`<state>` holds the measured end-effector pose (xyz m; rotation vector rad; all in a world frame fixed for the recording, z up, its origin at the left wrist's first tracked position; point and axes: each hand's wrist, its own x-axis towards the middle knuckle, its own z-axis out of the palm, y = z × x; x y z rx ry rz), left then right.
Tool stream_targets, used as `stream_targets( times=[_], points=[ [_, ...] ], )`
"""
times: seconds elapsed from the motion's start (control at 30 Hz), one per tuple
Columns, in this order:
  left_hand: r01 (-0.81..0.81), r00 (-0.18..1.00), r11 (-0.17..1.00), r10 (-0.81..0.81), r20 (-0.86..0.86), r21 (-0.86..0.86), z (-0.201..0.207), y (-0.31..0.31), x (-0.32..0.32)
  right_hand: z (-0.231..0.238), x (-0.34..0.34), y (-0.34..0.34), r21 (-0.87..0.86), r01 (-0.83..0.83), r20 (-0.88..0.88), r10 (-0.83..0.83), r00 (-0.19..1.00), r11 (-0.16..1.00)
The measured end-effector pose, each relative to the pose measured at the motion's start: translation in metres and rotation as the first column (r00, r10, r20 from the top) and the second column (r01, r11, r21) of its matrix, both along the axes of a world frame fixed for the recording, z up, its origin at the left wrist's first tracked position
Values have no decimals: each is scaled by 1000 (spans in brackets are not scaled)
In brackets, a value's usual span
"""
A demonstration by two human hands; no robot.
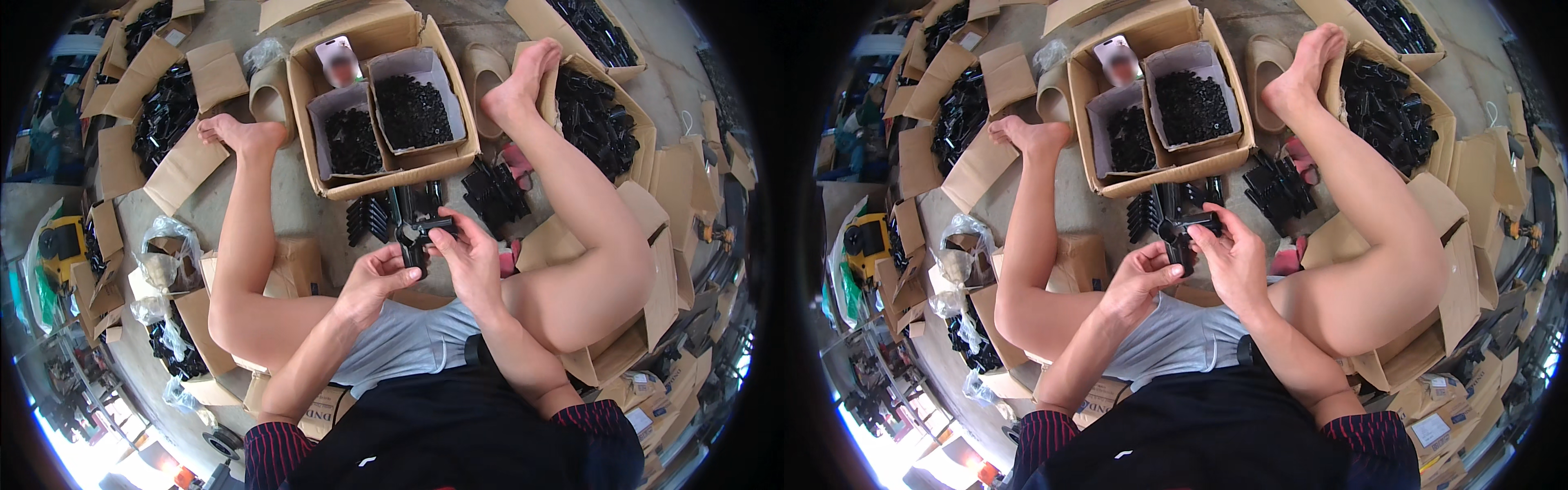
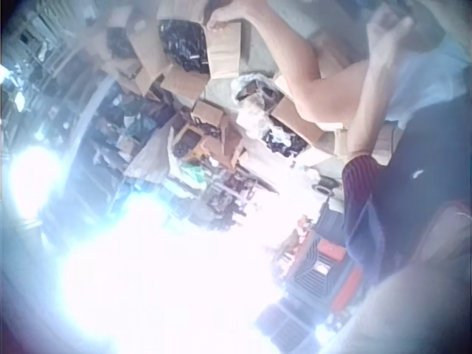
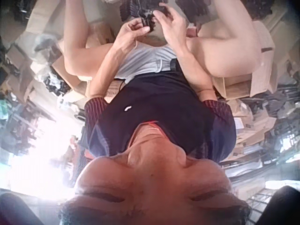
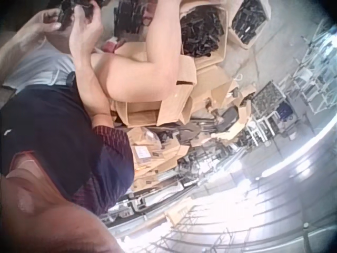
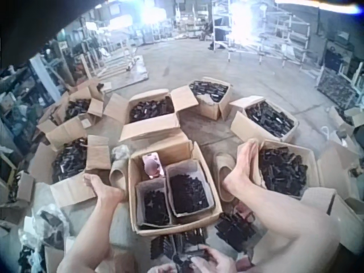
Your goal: The person assembles metal brackets by inserting a pin through several black metal components, then places the assembled units into a plastic bag and puts the bag into a cardboard box.
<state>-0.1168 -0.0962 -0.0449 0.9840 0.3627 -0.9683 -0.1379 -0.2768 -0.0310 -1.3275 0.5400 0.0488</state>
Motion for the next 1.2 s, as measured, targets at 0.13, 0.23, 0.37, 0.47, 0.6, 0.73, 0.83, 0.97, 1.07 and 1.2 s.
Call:
stream_targets(
  times=[0.13, 0.23, 0.37, 0.47, 0.6, 0.73, 0.83, 0.97, 1.07, 1.2],
  points=[
    [60, 985, 995, -71, 156, 78, 14, 3, 46, 4, 36, 4, 166, 67, 27, -73, 997, 984],
    [76, 955, 980, -124, 270, 184, 34, 20, 83, 3, 65, 9, 173, 2, 104, -20, 994, 985],
    [-114, 877, 836, -169, 450, 537, 72, 79, 113, 3, 123, -2, 125, 99, 92, -111, 990, 987],
    [-325, 762, 586, -303, 573, 742, 52, 112, 140, -15, 145, -26, -55, 163, 55, -160, 986, 985],
    [-443, 771, 396, -289, 568, 804, 57, 138, 145, -26, 183, -9, -323, -129, 37, 148, 988, 938],
    [-469, 780, 302, -299, 550, 830, 65, 145, 137, -35, 229, 28, -744, -515, -136, 658, 741, 426],
    [-495, 763, 342, -268, 588, 798, 66, 141, 134, -53, 247, 52, -892, -332, -430, 798, 422, -306],
    [-464, 788, 419, -209, 580, 781, 68, 144, 134, -65, 289, 55, -801, -166, -584, 692, 423, -575],
    [-516, 773, 415, -150, 616, 749, 61, 151, 132, -59, 318, 44, -908, -247, -419, 765, 489, -339],
    [-404, 842, 454, -154, 517, 794, 72, 157, 134, -54, 324, 65, -746, -336, -666, 648, 369, -575]
  ],
)
